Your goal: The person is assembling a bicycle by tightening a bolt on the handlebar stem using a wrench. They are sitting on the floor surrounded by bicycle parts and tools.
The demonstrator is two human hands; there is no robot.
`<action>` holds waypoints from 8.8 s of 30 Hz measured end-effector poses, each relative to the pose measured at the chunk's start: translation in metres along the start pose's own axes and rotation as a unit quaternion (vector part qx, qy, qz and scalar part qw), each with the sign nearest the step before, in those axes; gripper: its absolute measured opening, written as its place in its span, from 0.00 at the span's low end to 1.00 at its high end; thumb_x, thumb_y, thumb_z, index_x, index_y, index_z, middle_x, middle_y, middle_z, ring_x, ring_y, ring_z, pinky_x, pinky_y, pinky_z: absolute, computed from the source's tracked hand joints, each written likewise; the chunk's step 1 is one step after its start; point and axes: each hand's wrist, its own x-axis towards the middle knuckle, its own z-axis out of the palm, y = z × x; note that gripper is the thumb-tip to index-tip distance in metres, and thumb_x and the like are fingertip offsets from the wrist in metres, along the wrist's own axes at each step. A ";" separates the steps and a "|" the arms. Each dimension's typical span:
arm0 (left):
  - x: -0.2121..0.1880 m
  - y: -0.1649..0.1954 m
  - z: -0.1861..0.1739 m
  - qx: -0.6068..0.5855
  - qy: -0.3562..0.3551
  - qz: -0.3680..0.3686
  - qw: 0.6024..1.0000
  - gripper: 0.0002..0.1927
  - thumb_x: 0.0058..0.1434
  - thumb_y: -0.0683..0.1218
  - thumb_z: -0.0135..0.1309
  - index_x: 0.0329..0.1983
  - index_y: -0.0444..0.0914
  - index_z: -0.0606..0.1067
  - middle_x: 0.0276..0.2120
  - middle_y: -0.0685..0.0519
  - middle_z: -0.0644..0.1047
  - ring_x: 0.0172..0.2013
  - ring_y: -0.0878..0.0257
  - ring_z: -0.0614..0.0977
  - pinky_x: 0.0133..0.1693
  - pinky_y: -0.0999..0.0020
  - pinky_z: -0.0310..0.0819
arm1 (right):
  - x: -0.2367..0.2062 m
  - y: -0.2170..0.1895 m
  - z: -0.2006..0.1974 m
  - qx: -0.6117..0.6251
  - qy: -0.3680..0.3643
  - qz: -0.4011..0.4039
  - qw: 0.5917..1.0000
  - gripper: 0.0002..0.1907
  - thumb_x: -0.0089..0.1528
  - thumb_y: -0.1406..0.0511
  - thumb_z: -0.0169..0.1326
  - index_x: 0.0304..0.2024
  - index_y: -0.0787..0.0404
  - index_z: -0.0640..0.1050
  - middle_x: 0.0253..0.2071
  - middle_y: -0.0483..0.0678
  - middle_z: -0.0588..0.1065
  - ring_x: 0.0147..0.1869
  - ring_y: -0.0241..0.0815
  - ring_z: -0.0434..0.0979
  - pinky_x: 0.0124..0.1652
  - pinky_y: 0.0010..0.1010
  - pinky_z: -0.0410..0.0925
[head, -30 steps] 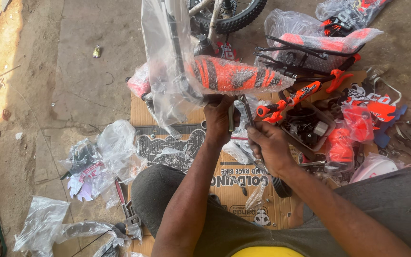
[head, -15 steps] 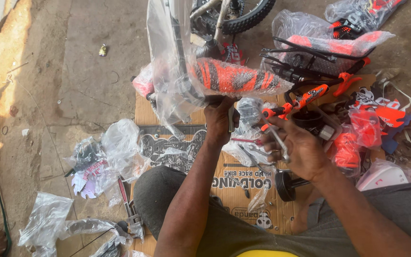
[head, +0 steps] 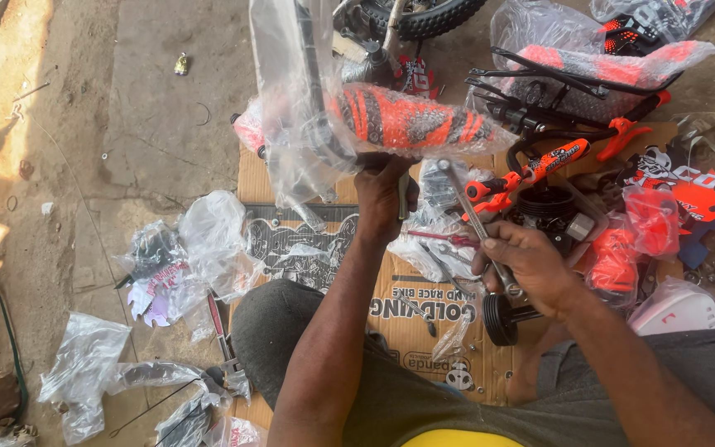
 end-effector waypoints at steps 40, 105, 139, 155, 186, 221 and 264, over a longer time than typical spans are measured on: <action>-0.002 -0.008 0.009 0.039 -0.069 0.010 0.997 0.15 0.62 0.49 0.61 0.40 0.34 0.71 0.25 0.51 0.72 0.18 0.63 0.75 0.17 0.68 0.66 | 0.039 -0.045 -0.014 -0.232 0.091 -0.172 0.953 0.18 0.69 0.58 0.52 0.34 0.66 0.80 0.22 0.41 0.71 0.26 0.32 0.67 0.29 0.29 0.64; -0.019 -0.001 0.021 0.043 -0.067 -0.022 0.997 0.10 0.59 0.42 0.56 0.38 0.29 0.75 0.22 0.48 0.73 0.15 0.61 0.74 0.15 0.66 0.64 | 0.051 -0.049 -0.020 -0.163 0.088 -0.054 0.981 0.19 0.66 0.54 0.56 0.34 0.63 0.83 0.21 0.45 0.74 0.21 0.32 0.72 0.24 0.24 0.60; -0.023 -0.023 0.007 0.153 -0.065 0.020 0.986 0.10 0.64 0.45 0.55 0.41 0.33 0.79 0.23 0.52 0.75 0.18 0.66 0.73 0.19 0.71 0.63 | -0.003 -0.022 0.098 0.316 -0.003 0.032 0.948 0.17 0.62 0.52 0.56 0.32 0.58 0.75 0.20 0.41 0.70 0.19 0.32 0.66 0.21 0.25 0.61; -0.023 -0.005 0.020 0.043 -0.083 -0.032 0.995 0.09 0.62 0.43 0.58 0.39 0.31 0.76 0.24 0.50 0.73 0.16 0.63 0.73 0.18 0.68 0.63 | 0.028 -0.073 0.001 -0.206 0.063 -0.092 0.972 0.19 0.67 0.55 0.54 0.44 0.66 0.82 0.24 0.44 0.77 0.24 0.32 0.74 0.25 0.27 0.67; -0.016 -0.022 0.007 0.046 -0.052 -0.031 0.997 0.07 0.61 0.42 0.56 0.37 0.32 0.75 0.25 0.51 0.75 0.16 0.62 0.73 0.17 0.67 0.63 | 0.054 -0.050 -0.004 -0.102 0.005 -0.089 0.991 0.14 0.67 0.59 0.56 0.42 0.63 0.83 0.24 0.42 0.72 0.24 0.31 0.67 0.27 0.24 0.63; -0.019 -0.013 0.008 0.081 -0.052 -0.062 0.993 0.10 0.62 0.47 0.57 0.36 0.35 0.78 0.19 0.51 0.73 0.15 0.64 0.72 0.18 0.70 0.63 | -0.002 -0.014 0.057 0.090 0.091 -0.030 0.991 0.18 0.68 0.52 0.51 0.35 0.59 0.75 0.19 0.39 0.66 0.18 0.30 0.59 0.18 0.25 0.53; -0.017 -0.018 0.011 0.050 -0.075 -0.067 0.994 0.09 0.64 0.46 0.57 0.36 0.34 0.76 0.20 0.51 0.72 0.17 0.63 0.73 0.19 0.69 0.63 | 0.049 -0.055 -0.034 -0.226 0.078 -0.112 0.965 0.21 0.67 0.57 0.61 0.29 0.69 0.82 0.21 0.45 0.73 0.25 0.31 0.67 0.26 0.25 0.60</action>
